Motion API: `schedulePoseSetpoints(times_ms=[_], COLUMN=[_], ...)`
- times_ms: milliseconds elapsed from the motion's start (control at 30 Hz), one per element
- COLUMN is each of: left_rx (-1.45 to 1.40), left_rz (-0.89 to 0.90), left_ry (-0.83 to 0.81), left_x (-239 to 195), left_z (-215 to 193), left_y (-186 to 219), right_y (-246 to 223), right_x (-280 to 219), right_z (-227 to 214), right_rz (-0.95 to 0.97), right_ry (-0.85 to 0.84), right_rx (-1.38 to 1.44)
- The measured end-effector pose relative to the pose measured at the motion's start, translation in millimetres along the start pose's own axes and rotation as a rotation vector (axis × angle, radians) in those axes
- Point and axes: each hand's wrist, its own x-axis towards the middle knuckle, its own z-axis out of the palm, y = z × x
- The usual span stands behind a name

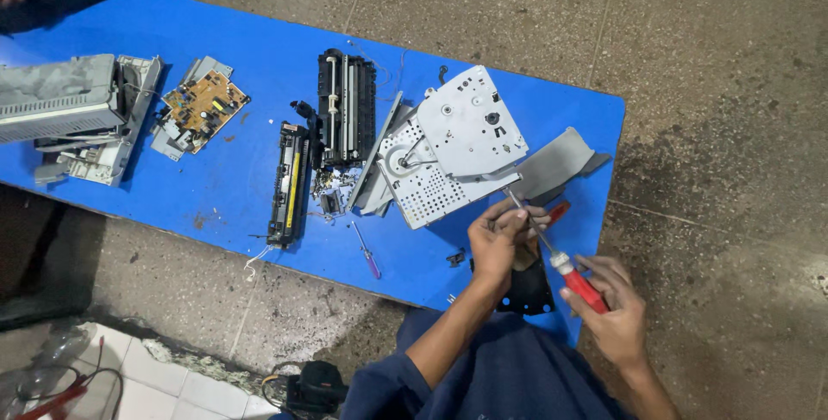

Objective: The person disassembles a white electronic device on a blue table using a screwdriver. They remove screws, separate casing parts, and place components on the table.

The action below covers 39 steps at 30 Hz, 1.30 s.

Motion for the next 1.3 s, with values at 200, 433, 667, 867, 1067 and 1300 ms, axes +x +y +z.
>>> schedulePoseSetpoints(times_ms=[200, 433, 667, 867, 1067, 1300], left_rx=[-0.063, -0.276, -0.243, -0.192, -0.284, -0.056], left_rz=[-0.042, -0.236, -0.254, -0.230, -0.330, -0.210], left_ry=[-0.065, 0.016, 0.074, 0.030, -0.022, -0.088], left_x=[-1.2, 6.9, 10.1, 5.6, 0.1, -13.3], left_z=[-1.7, -9.7, -8.4, -9.4, -7.8, -3.0], left_y=[9.1, 10.9, -2.9, -3.7, 1.2, 18.5], right_y=[12.1, 13.6, 41.7, 51.6, 60.7, 45.2], right_x=[-14.4, -20.5, -24.4, -24.1, -23.1, -24.9], right_z=[4.3, 30.7, 46.1, 38.1, 35.4, 1.6], right_rz=[-0.351, -0.350, -0.214, -0.379, -0.447, 0.511], right_ry=[0.058, 0.120, 0.114, 0.125, 0.090, -0.038], right_rx=[-0.502, -0.513, -0.306, -0.523, -0.596, 0.470])
